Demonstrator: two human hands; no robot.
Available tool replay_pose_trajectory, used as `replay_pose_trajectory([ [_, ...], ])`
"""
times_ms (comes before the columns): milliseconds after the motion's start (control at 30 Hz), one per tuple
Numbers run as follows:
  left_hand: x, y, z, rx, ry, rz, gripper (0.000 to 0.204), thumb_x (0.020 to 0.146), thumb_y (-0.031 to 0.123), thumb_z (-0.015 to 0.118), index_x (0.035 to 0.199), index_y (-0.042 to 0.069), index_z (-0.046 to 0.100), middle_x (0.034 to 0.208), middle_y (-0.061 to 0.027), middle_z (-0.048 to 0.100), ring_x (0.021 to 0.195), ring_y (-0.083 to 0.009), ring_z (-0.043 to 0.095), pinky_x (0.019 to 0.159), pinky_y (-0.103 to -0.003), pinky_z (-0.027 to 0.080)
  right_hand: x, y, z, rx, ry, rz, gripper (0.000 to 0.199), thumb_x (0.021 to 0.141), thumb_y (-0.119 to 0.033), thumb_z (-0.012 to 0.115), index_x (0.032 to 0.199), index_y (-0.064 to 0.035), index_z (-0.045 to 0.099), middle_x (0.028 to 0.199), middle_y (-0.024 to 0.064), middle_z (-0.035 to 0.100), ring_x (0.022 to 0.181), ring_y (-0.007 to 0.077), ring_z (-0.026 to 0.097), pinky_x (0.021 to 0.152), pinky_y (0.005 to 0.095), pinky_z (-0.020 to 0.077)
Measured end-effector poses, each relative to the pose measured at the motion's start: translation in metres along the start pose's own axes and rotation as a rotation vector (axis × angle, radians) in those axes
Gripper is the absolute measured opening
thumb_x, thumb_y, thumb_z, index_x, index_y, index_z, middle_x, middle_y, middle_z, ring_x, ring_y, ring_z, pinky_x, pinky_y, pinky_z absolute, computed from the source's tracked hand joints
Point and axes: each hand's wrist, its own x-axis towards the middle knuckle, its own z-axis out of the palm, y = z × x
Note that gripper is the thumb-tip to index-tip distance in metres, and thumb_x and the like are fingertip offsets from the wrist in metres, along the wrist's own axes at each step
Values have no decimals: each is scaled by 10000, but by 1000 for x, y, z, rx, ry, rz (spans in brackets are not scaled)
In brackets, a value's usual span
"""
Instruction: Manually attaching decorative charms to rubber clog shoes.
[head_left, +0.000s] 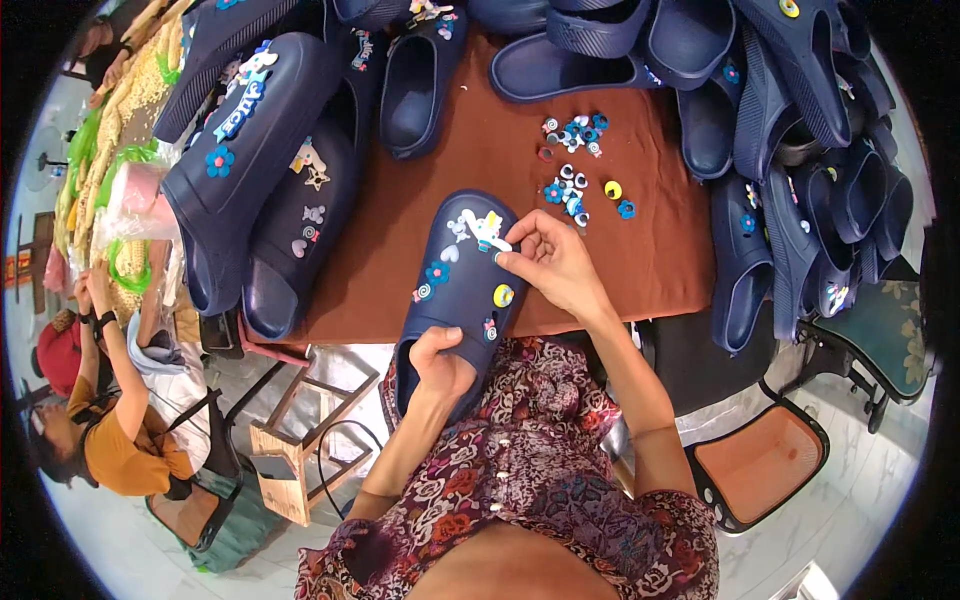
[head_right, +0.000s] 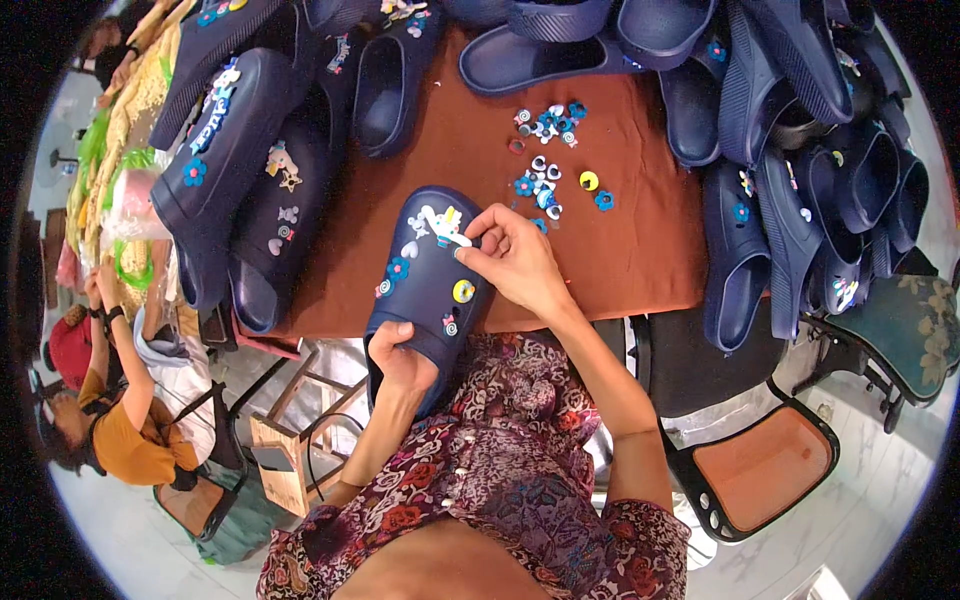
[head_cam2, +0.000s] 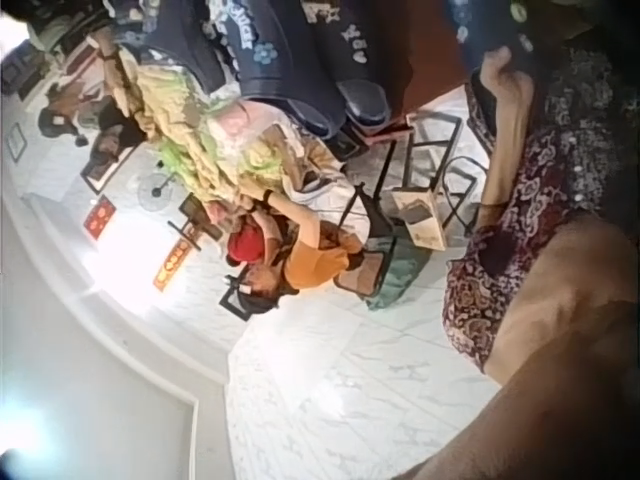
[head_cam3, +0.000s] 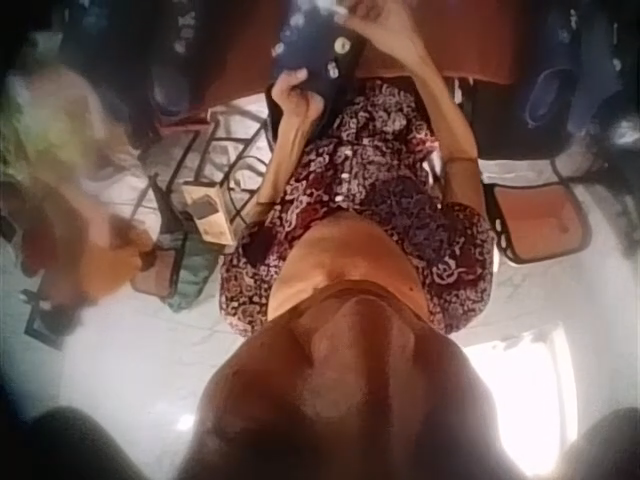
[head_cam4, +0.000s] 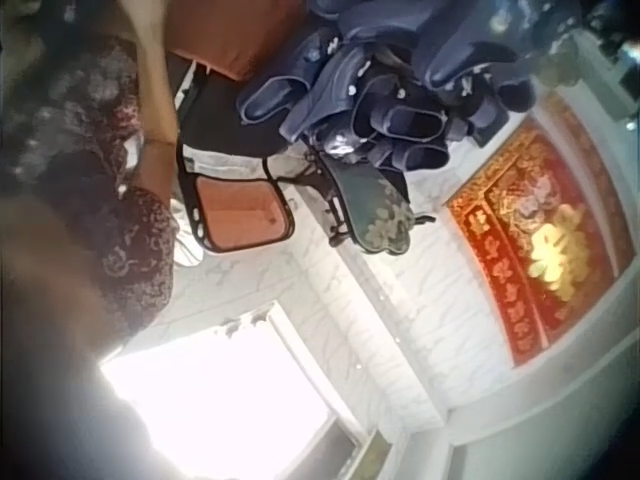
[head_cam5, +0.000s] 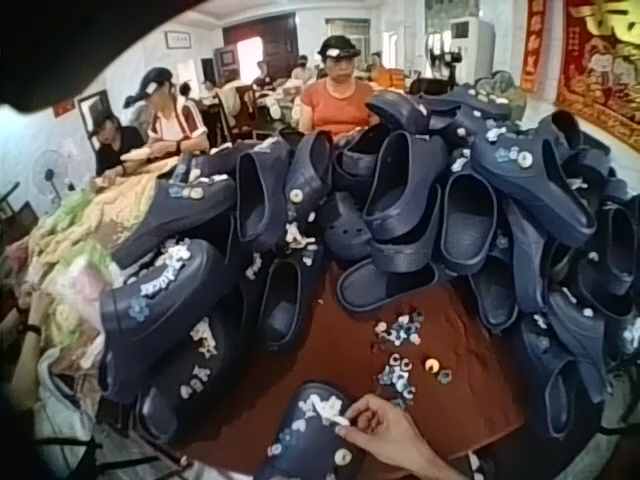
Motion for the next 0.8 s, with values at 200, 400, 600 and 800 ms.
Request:
replay_pose_trajectory([
  [200,2,-1,-7,-22,-46,-14,772,613,83,571,1353,-59,403,1320,-180,525,1222,-325,512,1077,-440,384,2,-4,-3,60,-71,55,217,764,-94,759,895,-51,591,677,-65,498,618,19,447,549,193,384],
  [400,2,1,2,0,24,-7,742,629,97,573,1339,-56,424,1304,-181,539,1204,-326,527,1061,-441,401,-8,6,9,128,32,9,203,796,-87,748,909,-47,584,728,-46,511,627,18,450,565,191,399],
  [600,-2,6,4,10,60,-5,617,728,108,573,1312,-54,456,1280,-163,559,1185,-308,541,1045,-433,411,-10,5,-5,-93,124,-218,153,905,-139,650,1023,-45,622,857,3,617,722,68,578,618,224,464],
  [800,-9,13,1,36,108,-100,481,876,165,567,1302,-39,479,1291,-130,560,1210,-253,522,1073,-393,373,51,23,-74,-525,598,-356,182,910,-179,628,1026,-38,622,925,108,620,713,189,625,642,314,505],
])
